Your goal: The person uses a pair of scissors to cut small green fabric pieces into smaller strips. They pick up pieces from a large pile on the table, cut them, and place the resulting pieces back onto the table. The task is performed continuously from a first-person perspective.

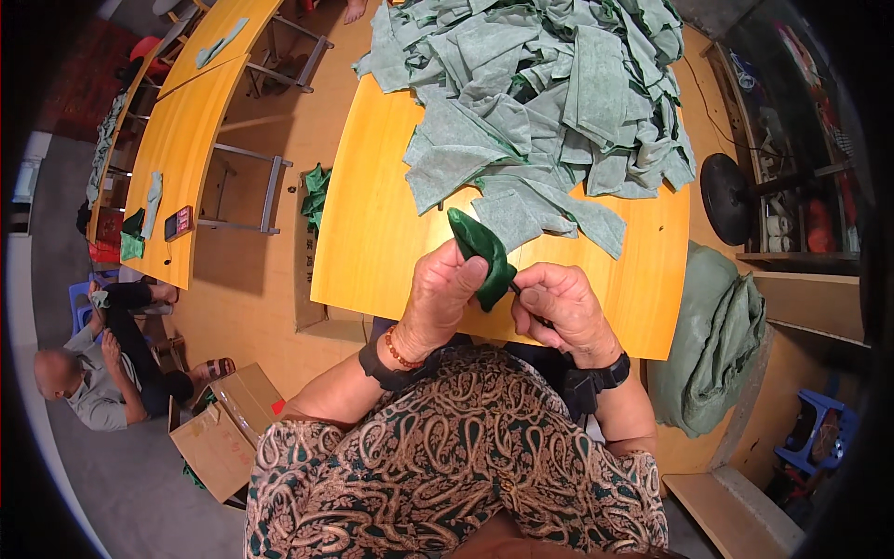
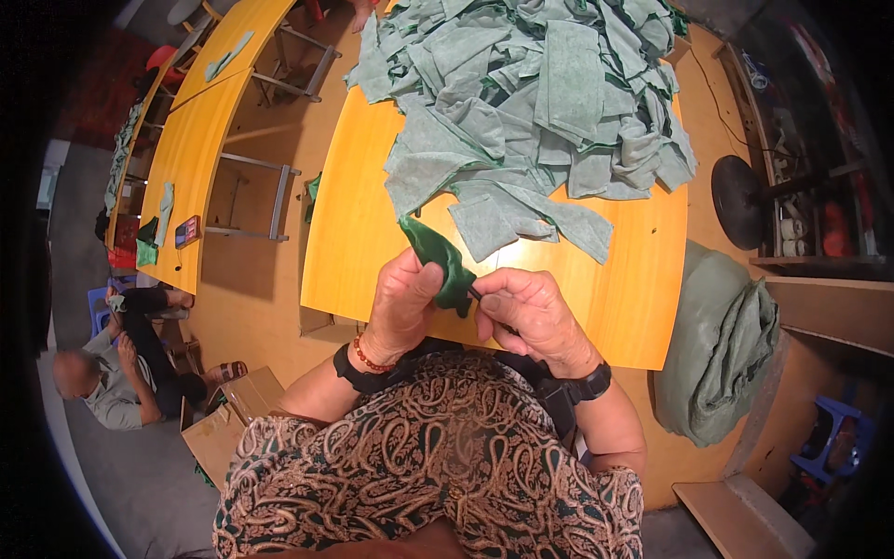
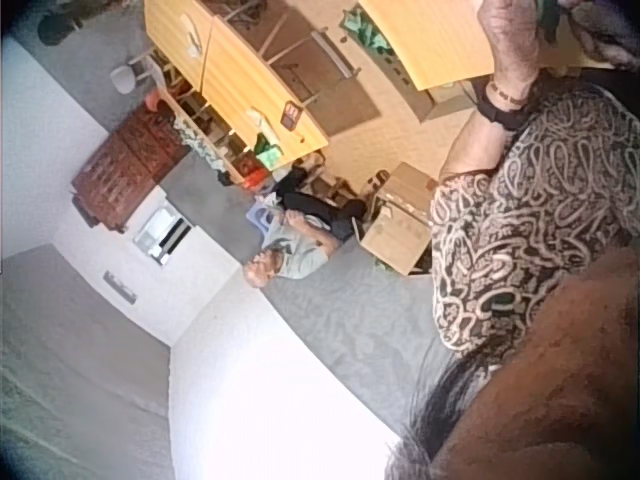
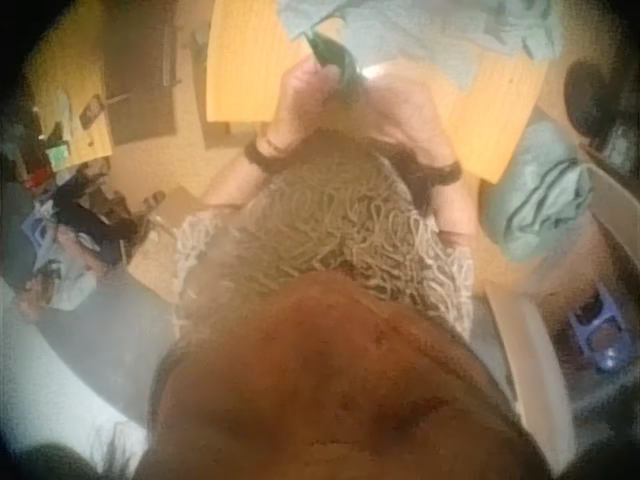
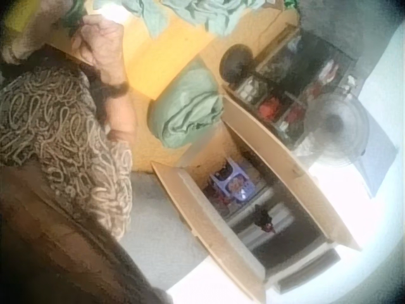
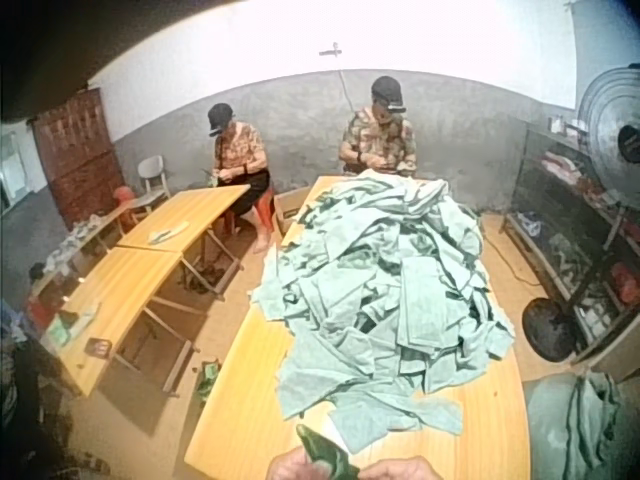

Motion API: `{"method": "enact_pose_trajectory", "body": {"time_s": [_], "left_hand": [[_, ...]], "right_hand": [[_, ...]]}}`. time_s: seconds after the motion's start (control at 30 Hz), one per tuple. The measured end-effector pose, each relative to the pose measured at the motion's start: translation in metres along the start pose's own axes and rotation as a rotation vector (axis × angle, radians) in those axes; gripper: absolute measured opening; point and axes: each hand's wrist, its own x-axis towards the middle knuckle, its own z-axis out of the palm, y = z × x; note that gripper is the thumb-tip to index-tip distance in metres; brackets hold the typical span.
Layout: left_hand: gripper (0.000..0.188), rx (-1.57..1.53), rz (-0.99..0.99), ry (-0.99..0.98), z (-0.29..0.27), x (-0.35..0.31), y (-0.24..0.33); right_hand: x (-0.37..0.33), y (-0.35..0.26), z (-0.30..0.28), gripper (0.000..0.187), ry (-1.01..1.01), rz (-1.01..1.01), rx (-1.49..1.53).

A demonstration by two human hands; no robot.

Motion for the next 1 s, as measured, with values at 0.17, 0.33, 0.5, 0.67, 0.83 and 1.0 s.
{"method": "enact_pose_trajectory", "body": {"time_s": [0.17, 0.33, 0.5, 0.67, 0.83, 1.0], "left_hand": [[0.030, -0.161, 0.161, 0.079, 0.009, 0.008, 0.019], [0.033, -0.390, 0.029, 0.069, 0.011, 0.014, 0.031], [0.025, -0.356, 0.133, 0.061, 0.007, 0.019, 0.018], [0.019, -0.240, 0.111, 0.089, 0.009, 0.017, 0.011], [0.018, -0.170, 0.107, 0.097, 0.004, 0.019, 0.021], [0.020, -0.236, 0.135, 0.090, -0.004, 0.022, 0.024]], "right_hand": [[0.001, 0.012, 0.000, 0.015, -0.027, 0.033, 0.143], [0.001, 0.007, 0.004, 0.015, -0.081, 0.059, 0.163], [-0.002, 0.009, 0.002, 0.015, -0.037, 0.040, 0.131], [0.006, 0.016, 0.000, 0.014, -0.018, -0.048, 0.094], [0.011, 0.024, 0.002, 0.016, 0.057, -0.257, -0.222], [0.005, 0.007, -0.015, 0.021, -0.073, -0.013, -0.131]]}}
